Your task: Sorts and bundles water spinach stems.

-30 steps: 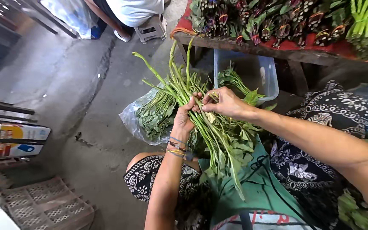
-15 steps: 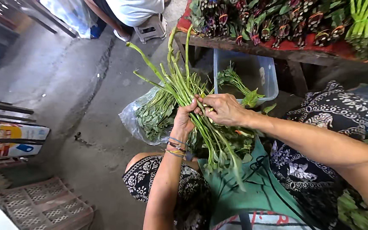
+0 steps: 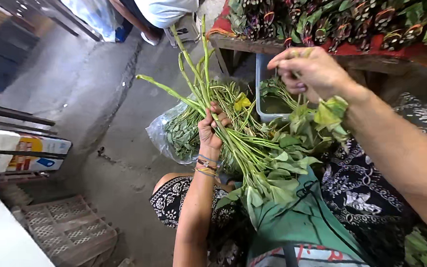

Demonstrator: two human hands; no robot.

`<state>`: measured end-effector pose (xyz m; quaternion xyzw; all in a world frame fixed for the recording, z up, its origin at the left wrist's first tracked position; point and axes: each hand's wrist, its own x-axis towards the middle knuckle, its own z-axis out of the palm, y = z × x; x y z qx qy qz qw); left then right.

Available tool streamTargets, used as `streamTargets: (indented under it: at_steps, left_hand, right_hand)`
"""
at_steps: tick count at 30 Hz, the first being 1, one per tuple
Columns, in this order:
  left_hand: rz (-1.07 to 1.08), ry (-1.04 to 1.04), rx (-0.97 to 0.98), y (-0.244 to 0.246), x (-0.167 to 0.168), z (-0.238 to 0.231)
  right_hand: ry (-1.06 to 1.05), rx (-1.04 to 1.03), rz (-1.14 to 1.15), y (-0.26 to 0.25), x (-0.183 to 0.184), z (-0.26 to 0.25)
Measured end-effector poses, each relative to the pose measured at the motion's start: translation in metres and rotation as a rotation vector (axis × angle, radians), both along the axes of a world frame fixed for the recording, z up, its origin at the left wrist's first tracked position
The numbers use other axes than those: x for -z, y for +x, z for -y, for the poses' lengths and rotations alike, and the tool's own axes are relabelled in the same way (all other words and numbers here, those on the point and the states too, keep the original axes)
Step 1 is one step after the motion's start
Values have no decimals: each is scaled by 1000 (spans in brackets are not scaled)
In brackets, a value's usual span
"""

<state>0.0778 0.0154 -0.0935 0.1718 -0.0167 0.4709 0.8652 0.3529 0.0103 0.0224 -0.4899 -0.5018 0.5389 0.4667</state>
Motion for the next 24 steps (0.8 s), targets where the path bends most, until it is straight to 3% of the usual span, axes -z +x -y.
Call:
streamTargets:
  at_steps: [5,9,13,18,24]
  left_hand:
    - [24,31,-16,-9,-1,-3]
    - [-19,67,-65,-9,-7,-3]
    - [-310,85,-220,-5,-12,3]
    - [-663,44,-314,4,-22,8]
    - [-960,-12,-439,21,-29,13]
  right_hand:
    - [38,-52,139,15,-3,5]
    - [23,-313,658,12,5,14]
    - [-12,-526,1061,6,24,9]
    - [209,-284,854,-12,37,16]
    - [286,-271,621,-46,54,30]
